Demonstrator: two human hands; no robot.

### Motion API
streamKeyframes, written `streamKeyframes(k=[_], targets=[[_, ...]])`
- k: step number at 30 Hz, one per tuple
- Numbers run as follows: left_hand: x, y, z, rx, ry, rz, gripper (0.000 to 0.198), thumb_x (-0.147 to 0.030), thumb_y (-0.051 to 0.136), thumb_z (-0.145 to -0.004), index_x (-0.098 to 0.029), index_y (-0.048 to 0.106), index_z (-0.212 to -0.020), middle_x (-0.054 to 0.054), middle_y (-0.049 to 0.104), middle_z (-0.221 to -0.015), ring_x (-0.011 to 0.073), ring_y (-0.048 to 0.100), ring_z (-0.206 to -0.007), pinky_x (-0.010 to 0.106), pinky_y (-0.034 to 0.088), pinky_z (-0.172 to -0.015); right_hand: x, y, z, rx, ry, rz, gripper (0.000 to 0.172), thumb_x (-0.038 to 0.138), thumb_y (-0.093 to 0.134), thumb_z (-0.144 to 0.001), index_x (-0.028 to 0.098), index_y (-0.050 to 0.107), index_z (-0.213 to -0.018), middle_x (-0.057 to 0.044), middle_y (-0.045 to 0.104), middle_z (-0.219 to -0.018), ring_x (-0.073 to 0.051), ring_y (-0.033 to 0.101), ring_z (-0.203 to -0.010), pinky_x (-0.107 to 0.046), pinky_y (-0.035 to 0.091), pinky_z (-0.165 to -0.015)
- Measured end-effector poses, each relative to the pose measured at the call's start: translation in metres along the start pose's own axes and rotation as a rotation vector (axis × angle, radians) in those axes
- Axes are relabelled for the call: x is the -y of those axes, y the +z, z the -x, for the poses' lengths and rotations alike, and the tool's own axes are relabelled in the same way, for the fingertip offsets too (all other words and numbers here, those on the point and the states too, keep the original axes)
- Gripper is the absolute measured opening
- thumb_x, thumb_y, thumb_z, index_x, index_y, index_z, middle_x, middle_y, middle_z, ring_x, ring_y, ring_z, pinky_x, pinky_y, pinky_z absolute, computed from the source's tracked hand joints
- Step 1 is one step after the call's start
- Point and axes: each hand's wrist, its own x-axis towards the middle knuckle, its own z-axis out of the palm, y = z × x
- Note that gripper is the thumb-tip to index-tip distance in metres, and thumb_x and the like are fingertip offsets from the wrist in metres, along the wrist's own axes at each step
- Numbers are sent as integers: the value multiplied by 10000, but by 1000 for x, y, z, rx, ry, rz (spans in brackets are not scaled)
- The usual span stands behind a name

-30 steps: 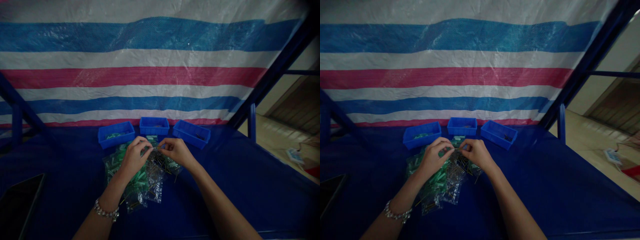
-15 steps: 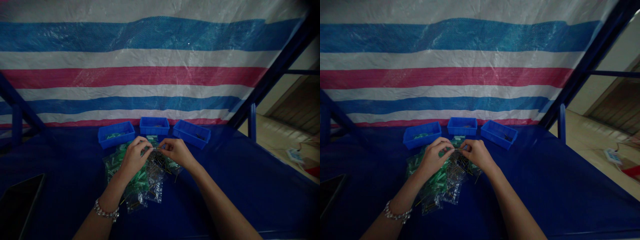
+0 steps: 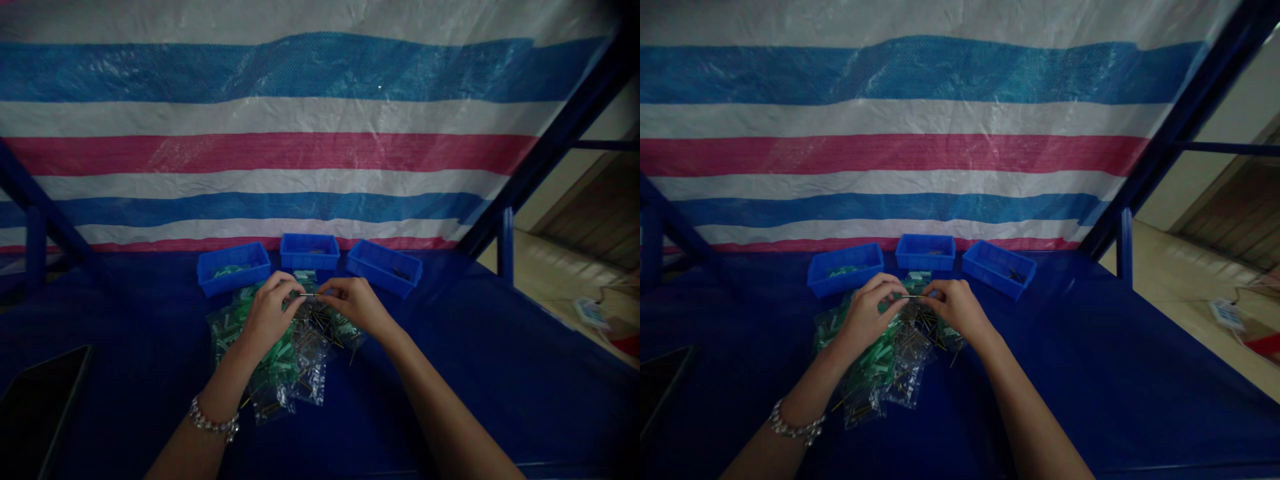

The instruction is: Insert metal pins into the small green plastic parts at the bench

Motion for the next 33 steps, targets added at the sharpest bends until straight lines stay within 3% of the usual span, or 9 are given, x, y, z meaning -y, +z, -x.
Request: streamKeyframes(k=[14,33], targets=[[1,0,0,-23,4,10,51,-174,532,-752,-177,579,-773,27,510,-879,92,516,-655,272,477,-616,-2,1,0,56,-13,-8,149,274,554,-736,167,657,-752,17,545,-490,-91,481,-459,-200,320,-464],[2,1,0,-81,18,-19,50,-170,535,-751,-180,582,-764,22,524,-863,95,520,-649,268,468,-593,2,3,1,-49,-32,40,164,250,569,-705,188,652,-833,34,512,-478,-75,416,-430,-186,303,-447]])
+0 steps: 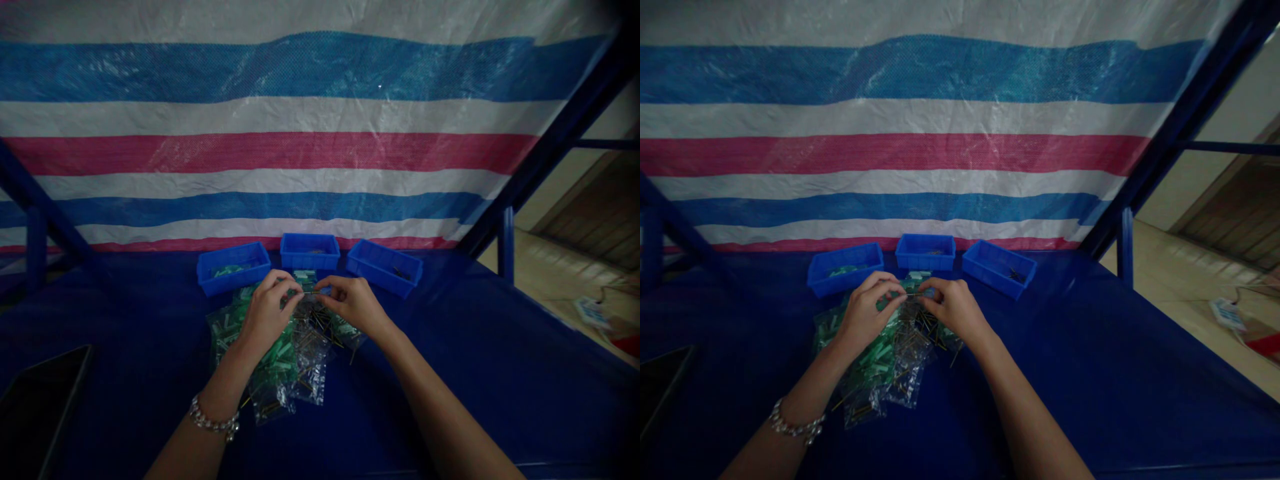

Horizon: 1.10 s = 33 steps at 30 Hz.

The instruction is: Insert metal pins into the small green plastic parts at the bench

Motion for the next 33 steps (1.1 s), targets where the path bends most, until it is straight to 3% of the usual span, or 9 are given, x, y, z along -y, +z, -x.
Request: streamKeyframes(k=[33], targets=[[2,1,1,61,-46,-10,64,-174,521,-760,-178,560,-810,26,505,-894,89,505,-665,262,454,-630,-3,1,1,32,33,164,151,306,554,-740,234,660,-822,-5,626,-608,-124,545,-542,-222,353,-531]])
